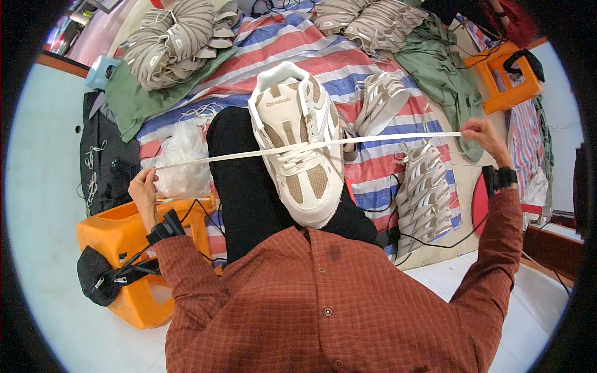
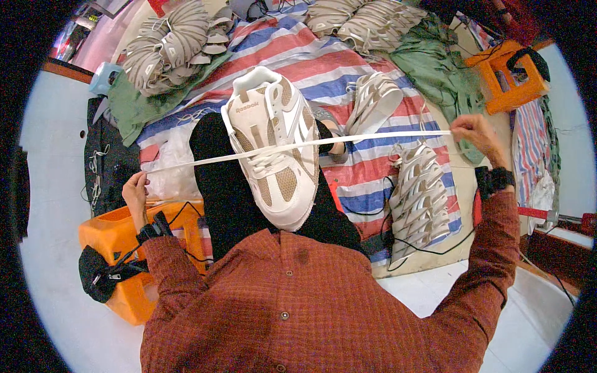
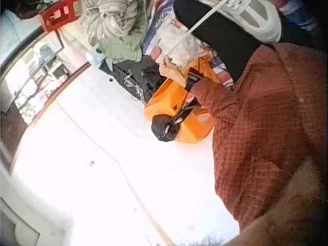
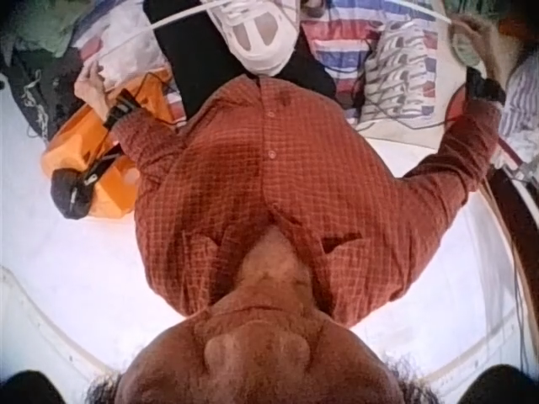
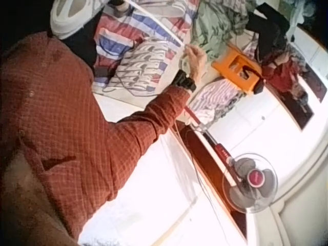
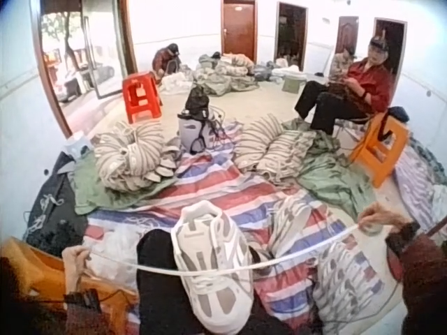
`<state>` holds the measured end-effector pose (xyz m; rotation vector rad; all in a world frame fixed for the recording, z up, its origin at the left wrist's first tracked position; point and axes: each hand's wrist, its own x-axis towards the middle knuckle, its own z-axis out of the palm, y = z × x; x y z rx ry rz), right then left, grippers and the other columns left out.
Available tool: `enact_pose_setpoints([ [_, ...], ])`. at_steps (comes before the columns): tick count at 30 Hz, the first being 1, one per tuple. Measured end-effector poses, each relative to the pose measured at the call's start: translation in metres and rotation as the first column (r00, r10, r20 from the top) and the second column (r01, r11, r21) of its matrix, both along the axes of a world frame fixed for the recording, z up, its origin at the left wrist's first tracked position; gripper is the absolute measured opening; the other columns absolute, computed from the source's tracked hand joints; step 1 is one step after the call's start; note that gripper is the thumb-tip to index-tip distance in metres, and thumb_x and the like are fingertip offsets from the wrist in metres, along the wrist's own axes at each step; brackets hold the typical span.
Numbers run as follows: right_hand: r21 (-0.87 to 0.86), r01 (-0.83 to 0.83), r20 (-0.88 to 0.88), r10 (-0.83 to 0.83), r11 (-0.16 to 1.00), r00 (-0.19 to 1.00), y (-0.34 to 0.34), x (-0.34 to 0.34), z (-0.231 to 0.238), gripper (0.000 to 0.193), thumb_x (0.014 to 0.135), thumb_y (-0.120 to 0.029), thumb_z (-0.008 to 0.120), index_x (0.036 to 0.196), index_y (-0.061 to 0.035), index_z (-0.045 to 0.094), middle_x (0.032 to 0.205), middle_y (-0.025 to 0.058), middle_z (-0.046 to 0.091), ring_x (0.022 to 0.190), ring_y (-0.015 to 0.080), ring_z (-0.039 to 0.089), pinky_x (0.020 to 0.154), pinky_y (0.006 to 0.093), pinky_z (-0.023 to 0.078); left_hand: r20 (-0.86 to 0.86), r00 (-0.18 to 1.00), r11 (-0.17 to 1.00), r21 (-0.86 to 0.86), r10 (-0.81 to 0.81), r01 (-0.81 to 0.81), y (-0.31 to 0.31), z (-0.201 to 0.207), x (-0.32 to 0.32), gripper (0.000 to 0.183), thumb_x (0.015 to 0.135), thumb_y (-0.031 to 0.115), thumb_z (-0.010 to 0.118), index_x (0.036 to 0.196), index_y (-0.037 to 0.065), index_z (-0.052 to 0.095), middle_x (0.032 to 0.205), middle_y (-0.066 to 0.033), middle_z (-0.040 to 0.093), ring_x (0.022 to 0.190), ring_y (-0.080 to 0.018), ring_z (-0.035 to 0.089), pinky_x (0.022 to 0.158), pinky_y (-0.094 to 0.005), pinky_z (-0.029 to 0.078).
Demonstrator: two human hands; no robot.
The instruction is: Lacing a pair of white and beige Reebok sneakers.
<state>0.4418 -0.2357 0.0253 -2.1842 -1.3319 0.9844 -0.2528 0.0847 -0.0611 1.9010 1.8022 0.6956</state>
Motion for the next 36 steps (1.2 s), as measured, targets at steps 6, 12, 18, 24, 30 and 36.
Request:
enact_pose_setpoints([
  [6, 0.015, 0.003, 0.214, -0.006, 1.0, 0.977, -0.046, 0.024, 0.024, 0.011, 0.077, -0.008, 0.06, 0.076, 0.0027, 0.06, 0.064, 0.0031, 0.056, 0.062, 0.0093, 0.052, 0.056, 0.024, 0.04, -0.034, 0.999, 0.997, 0.07, 0.021, -0.018, 0.003, -0.004, -0.015, 0.017, 0.083, 0.015, 0.058, 0.091, 0.004, 0.067, 0.065, -0.0025, 0.062, 0.044, -0.0066, 0.049, 0.041, -0.0228, 0.037],
  [12, -0.029, 0.121, 0.445, -0.095, 0.992, 0.89, -0.119, 0.066, 0.044, 0.011, 0.076, -0.006, 0.059, 0.079, 0.0046, 0.06, 0.059, 0.0052, 0.054, 0.055, 0.0121, 0.051, 0.051, 0.0249, 0.04, -0.087, 0.995, 0.983, 0.179, 0.047, -0.031, 0.008, -0.003, -0.028, 0.015, 0.08, 0.011, 0.058, 0.088, 0.003, 0.067, 0.06, -0.0045, 0.061, 0.044, -0.009, 0.052, 0.043, -0.0251, 0.041],
  [18, 0.065, 0.163, 0.665, -0.165, 0.984, 0.728, -0.223, 0.14, 0.029, 0.018, 0.082, -0.01, 0.056, 0.09, 0.0053, 0.059, 0.071, 0.0066, 0.056, 0.064, 0.015, 0.052, 0.061, 0.0277, 0.043, -0.131, 0.98, 0.973, 0.196, 0.151, -0.124, 0.02, -0.004, -0.042, 0.018, 0.083, 0.012, 0.055, 0.093, 0.003, 0.066, 0.066, -0.0052, 0.062, 0.045, -0.0098, 0.054, 0.045, -0.024, 0.042],
  [24, 0.155, 0.339, 0.843, -0.303, 0.928, 0.444, -0.285, 0.167, 0.02, 0.024, 0.087, -0.021, 0.052, 0.097, -0.0013, 0.061, 0.09, 0.0177, 0.063, 0.082, 0.0308, 0.06, 0.073, 0.036, 0.044, -0.125, 0.936, 0.924, 0.248, 0.329, -0.291, 0.027, -0.029, -0.084, 0.02, 0.081, 0.017, 0.055, 0.085, 0.0, 0.066, 0.06, -0.0072, 0.06, 0.05, -0.0151, 0.057, 0.047, -0.0289, 0.044],
  [30, 0.469, 0.381, 0.773, -0.579, 0.797, 0.259, -0.274, 0.16, -0.039, 0.033, 0.089, -0.03, 0.048, 0.1, -0.0021, 0.062, 0.09, 0.0178, 0.063, 0.081, 0.0321, 0.059, 0.072, 0.0374, 0.044, 0.133, 0.861, 0.797, 0.33, 0.491, -0.506, 0.022, -0.015, -0.085, 0.028, 0.085, 0.021, 0.05, 0.079, -0.003, 0.065, 0.063, -0.0053, 0.058, 0.046, -0.0141, 0.048, 0.042, -0.0307, 0.038],
  [36, 0.488, 0.803, -0.048, -0.909, 0.341, 0.415, -0.304, 0.179, -0.091, 0.027, 0.088, -0.028, 0.047, 0.086, -0.0055, 0.062, 0.072, 0.0012, 0.058, 0.061, 0.011, 0.05, 0.055, 0.0252, 0.04, 0.803, 0.446, 0.824, -0.098, 0.397, -0.558, 0.037, -0.004, -0.048, 0.023, 0.083, 0.015, 0.053, 0.098, -0.002, 0.055, 0.084, -0.0138, 0.059, 0.075, -0.0247, 0.059, 0.063, -0.0304, 0.049],
])
